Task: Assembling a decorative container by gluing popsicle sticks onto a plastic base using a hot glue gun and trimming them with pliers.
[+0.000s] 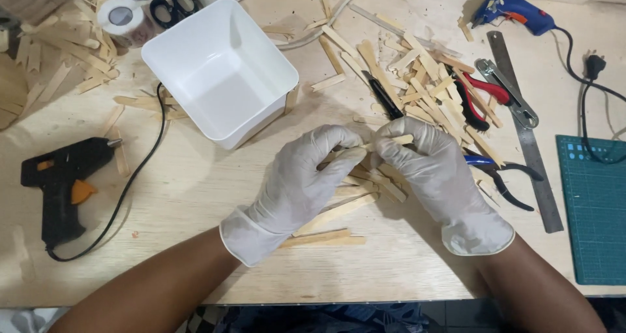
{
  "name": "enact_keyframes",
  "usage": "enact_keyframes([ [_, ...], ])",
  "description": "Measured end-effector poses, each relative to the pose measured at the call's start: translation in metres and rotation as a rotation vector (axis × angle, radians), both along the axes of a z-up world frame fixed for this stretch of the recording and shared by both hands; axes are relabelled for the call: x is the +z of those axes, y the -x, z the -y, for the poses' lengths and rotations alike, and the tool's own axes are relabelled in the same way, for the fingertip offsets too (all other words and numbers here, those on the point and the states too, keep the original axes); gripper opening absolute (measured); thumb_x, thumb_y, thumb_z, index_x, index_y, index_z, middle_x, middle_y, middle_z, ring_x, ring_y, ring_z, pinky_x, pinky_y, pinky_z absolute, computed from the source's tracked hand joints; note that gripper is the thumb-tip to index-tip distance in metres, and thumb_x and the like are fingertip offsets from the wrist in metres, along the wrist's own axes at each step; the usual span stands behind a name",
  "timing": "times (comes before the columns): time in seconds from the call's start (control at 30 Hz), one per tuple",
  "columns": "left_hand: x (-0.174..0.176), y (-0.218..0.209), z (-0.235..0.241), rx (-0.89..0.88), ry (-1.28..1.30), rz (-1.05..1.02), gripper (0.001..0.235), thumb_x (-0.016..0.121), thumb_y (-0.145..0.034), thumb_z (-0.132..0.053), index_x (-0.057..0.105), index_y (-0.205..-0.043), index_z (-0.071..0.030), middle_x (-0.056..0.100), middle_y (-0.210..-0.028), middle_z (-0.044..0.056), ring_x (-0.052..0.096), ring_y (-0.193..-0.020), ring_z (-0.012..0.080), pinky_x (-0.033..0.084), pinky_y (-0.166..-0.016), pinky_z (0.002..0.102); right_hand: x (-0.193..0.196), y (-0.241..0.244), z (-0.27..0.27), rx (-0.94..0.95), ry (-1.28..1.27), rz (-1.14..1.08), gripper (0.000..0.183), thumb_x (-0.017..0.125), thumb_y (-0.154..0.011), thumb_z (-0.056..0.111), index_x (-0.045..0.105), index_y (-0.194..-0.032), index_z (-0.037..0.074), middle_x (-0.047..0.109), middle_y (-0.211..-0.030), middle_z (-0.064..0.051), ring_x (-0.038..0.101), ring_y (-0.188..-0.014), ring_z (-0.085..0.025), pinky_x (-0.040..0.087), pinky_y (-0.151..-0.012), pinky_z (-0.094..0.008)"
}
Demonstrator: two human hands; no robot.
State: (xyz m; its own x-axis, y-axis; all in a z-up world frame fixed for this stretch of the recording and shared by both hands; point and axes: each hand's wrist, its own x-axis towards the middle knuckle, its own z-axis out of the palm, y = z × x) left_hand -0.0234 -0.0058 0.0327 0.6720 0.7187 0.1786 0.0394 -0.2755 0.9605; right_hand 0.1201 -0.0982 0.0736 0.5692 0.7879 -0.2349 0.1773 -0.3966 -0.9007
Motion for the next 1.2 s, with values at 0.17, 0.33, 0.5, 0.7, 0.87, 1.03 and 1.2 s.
enact_keyframes([
  [0.17, -0.006, -0.001, 0.0, -0.016, -0.062, 0.014, 0.007, 0.072, -0.092, -0.014, 0.072, -0.098, -0.012, 0.074, -0.09, 0.009, 0.075, -0.095, 0.0291, 0.059, -0.086, 0.041, -0.007, -0.008, 0.005, 0.031, -0.014, 0.055, 0.005, 0.077, -0.093, 0.016, 0.08, -0.094, 0.012, 0.073, -0.068, -0.007, 0.061, -0.063, -0.01, 0.053, -0.069, -0.024],
  [0.33, -0.008, -0.003, 0.002, -0.019, -0.148, 0.056, 0.004, 0.073, -0.089, -0.009, 0.073, -0.092, -0.012, 0.074, -0.086, 0.007, 0.075, -0.092, 0.0307, 0.059, -0.084, 0.04, -0.005, -0.007, 0.009, 0.052, -0.024, 0.009, 0.012, 0.075, -0.095, 0.017, 0.08, -0.086, 0.011, 0.072, -0.063, -0.009, 0.059, -0.059, -0.012, 0.051, -0.064, -0.025],
  [0.5, -0.014, -0.007, 0.005, -0.011, -0.168, 0.089, 0.006, 0.075, -0.086, -0.007, 0.072, -0.089, -0.011, 0.073, -0.084, 0.007, 0.074, -0.091, 0.0297, 0.058, -0.086, 0.04, -0.001, -0.009, 0.011, 0.072, 0.008, 0.0, 0.014, 0.074, -0.094, 0.013, 0.08, -0.082, 0.01, 0.069, -0.056, -0.008, 0.055, -0.053, -0.011, 0.049, -0.058, -0.024],
  [0.7, -0.022, -0.012, 0.008, -0.007, -0.062, 0.016, 0.012, 0.074, -0.083, -0.008, 0.077, -0.094, -0.011, 0.075, -0.088, 0.007, 0.069, -0.1, 0.0306, 0.053, -0.095, 0.041, -0.001, -0.007, 0.008, 0.092, 0.026, -0.052, 0.016, 0.071, -0.097, 0.014, 0.082, -0.086, 0.007, 0.067, -0.054, -0.009, 0.05, -0.049, -0.011, 0.043, -0.053, -0.023],
  [0.87, -0.011, -0.012, 0.013, -0.037, 0.034, 0.044, 0.007, 0.077, -0.085, -0.01, 0.078, -0.091, -0.013, 0.077, -0.086, 0.006, 0.071, -0.097, 0.0282, 0.054, -0.095, 0.041, -0.011, -0.009, 0.01, 0.079, 0.055, -0.172, 0.019, 0.071, -0.098, 0.015, 0.079, -0.085, 0.004, 0.066, -0.056, -0.01, 0.051, -0.05, -0.014, 0.043, -0.052, -0.025],
  [1.03, -0.009, -0.013, 0.012, 0.005, 0.046, 0.047, 0.006, 0.079, -0.082, -0.01, 0.078, -0.087, -0.014, 0.077, -0.082, 0.006, 0.071, -0.091, 0.0259, 0.055, -0.092, 0.038, -0.015, -0.011, 0.009, 0.051, 0.066, -0.268, 0.018, 0.073, -0.097, 0.018, 0.077, -0.088, 0.003, 0.067, -0.064, -0.012, 0.059, -0.059, -0.018, 0.046, -0.06, -0.028],
  [1.2, -0.012, -0.01, 0.012, 0.158, -0.075, 0.007, 0.01, 0.085, -0.077, -0.012, 0.076, -0.082, -0.012, 0.073, -0.074, 0.007, 0.07, -0.081, 0.0253, 0.055, -0.085, 0.035, -0.02, 0.004, 0.007, -0.091, 0.001, -0.012, 0.011, 0.08, -0.092, 0.017, 0.076, -0.097, 0.008, 0.069, -0.071, -0.009, 0.065, -0.066, -0.016, 0.051, -0.065, -0.025],
])
